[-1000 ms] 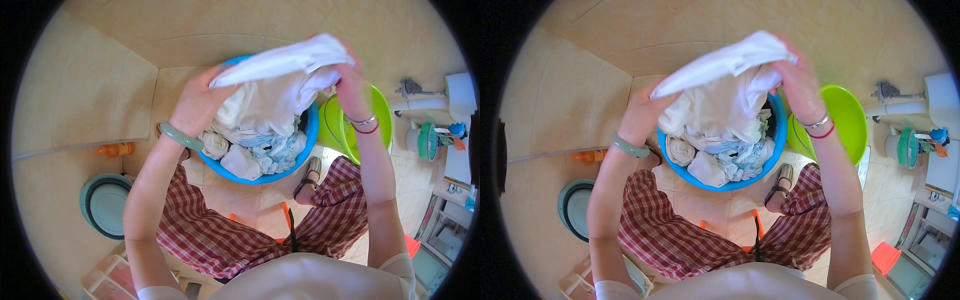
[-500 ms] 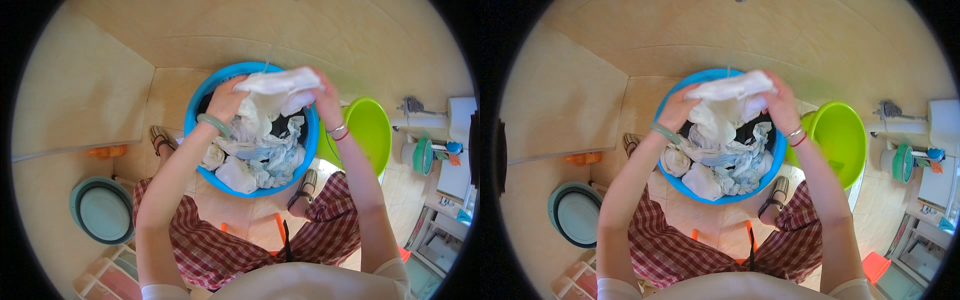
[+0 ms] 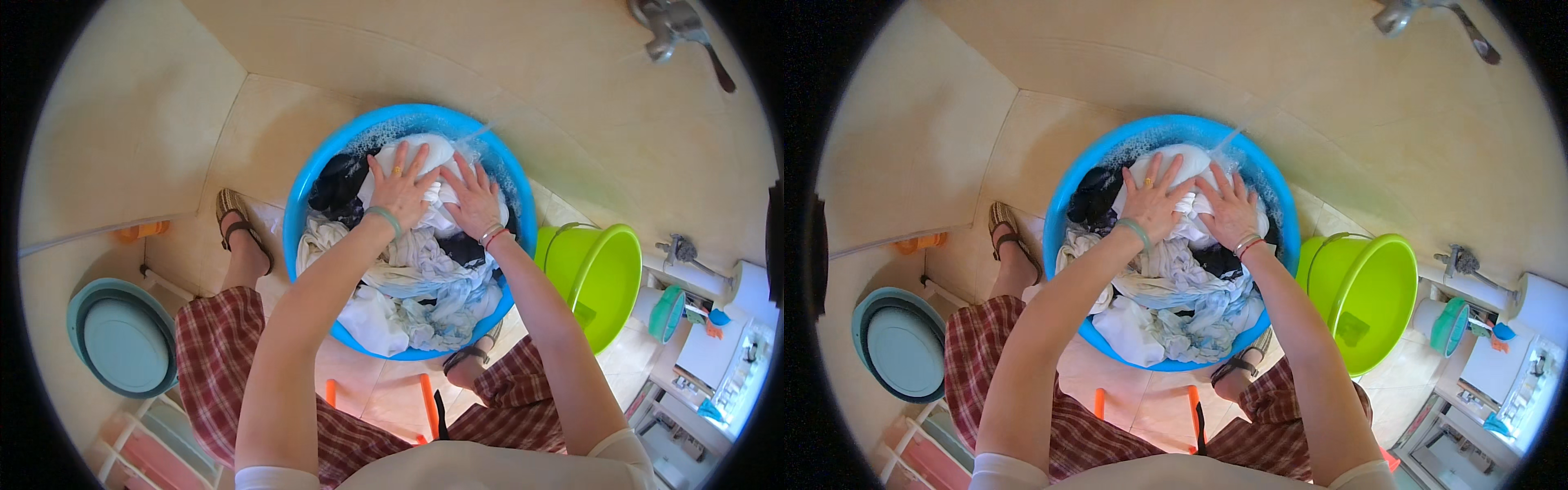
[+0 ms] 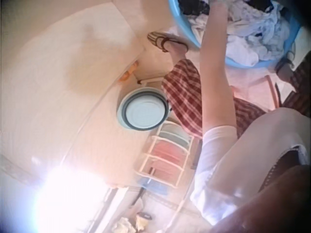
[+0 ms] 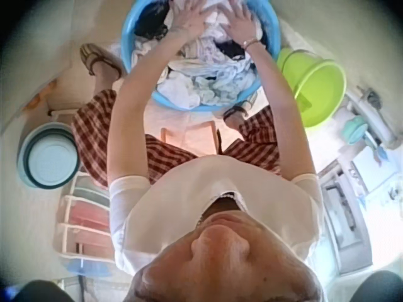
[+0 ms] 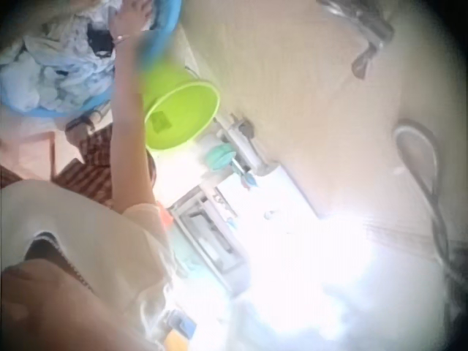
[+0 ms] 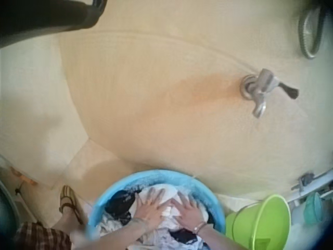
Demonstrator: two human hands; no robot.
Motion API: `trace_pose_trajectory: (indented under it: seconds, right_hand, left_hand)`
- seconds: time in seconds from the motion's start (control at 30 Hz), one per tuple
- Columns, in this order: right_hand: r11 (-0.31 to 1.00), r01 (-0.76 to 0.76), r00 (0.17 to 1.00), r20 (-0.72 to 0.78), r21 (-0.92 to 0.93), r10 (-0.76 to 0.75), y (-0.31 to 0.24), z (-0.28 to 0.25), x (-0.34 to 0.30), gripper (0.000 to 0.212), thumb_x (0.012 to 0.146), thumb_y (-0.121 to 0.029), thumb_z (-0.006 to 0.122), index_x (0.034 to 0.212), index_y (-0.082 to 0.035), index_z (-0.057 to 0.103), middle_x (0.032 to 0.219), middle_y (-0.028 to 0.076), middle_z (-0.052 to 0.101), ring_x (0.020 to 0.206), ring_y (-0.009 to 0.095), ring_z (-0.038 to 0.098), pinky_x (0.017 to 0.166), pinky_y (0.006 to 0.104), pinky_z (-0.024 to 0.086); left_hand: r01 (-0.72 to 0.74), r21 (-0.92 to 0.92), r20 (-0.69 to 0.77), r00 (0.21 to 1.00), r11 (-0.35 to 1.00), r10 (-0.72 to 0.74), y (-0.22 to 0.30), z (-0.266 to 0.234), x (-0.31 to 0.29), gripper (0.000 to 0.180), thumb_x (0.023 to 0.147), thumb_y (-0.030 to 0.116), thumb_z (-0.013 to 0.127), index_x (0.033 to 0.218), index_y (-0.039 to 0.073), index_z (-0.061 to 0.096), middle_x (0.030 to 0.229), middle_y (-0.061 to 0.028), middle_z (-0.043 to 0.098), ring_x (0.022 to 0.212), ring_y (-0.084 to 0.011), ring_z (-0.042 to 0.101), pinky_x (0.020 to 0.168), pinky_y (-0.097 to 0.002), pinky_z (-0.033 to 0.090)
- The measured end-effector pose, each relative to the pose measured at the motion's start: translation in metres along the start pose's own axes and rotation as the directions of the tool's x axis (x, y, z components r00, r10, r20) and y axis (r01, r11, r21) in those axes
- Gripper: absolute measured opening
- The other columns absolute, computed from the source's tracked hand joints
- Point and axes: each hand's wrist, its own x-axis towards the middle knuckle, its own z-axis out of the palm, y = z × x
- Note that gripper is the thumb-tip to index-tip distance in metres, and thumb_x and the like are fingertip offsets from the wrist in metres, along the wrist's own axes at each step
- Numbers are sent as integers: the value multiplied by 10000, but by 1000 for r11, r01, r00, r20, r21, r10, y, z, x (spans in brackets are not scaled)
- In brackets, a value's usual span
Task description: The person hand-washes a load of mixed-color clothes in a blue basin filled with soapy water. They repeatedly submerge, scrub, and wring out individual garments, then transfer the cleaned items into a green bucket placed beside them.
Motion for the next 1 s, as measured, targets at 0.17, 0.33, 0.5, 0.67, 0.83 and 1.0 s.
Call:
trace_pose_trajectory:
  seconds: [0.17,0.33,0.5,0.67,0.83,1.0]
  right_hand:
    - [997,66,996,61,32,-68,19,45,3,605,797,-299,639,1362,-252,426,1431,65,371,1314,383,310,980,605,347]
    - [990,1,975,220,-138,30,5,46,20,535,779,-250,635,1293,-198,498,1305,111,468,1218,374,415,962,555,375]
    - [970,-5,990,134,-245,39,20,86,28,462,780,-220,606,1239,-209,550,1192,124,551,1097,365,519,920,519,412]
    - [997,75,997,24,4,-75,29,93,38,464,777,-212,625,1232,-146,556,1153,170,574,1080,340,552,919,463,441]
    - [988,-139,917,369,-60,151,32,91,50,486,788,-202,616,1246,-60,534,1205,200,558,1101,342,553,921,456,447]
    - [901,-269,961,39,341,272,37,107,47,337,802,-200,593,1085,-19,625,1192,203,576,1041,349,577,866,444,477]
  left_hand:
    - [-9,-16,169,986,1000,11,0,11,16,509,831,306,611,1317,232,479,1487,-48,282,1366,-335,233,999,-661,255]
    - [32,-36,283,959,999,-20,-13,21,31,452,849,269,576,1291,211,500,1431,-63,351,1314,-333,319,976,-547,381]
    - [7,-55,165,986,998,3,-21,49,44,424,857,171,515,1279,206,515,1364,-105,394,1270,-365,380,968,-509,427]
    - [35,23,134,990,999,-38,-26,75,58,433,852,182,510,1284,205,511,1371,-140,384,1273,-383,399,941,-512,457]
    - [386,-417,217,921,823,-323,-27,78,75,412,911,282,454,1289,126,501,1349,-205,446,1136,-406,537,924,-517,454]
    - [339,-444,249,936,830,-249,-43,73,83,443,944,348,393,1290,89,489,1265,-247,519,1088,-395,574,934,-497,447]
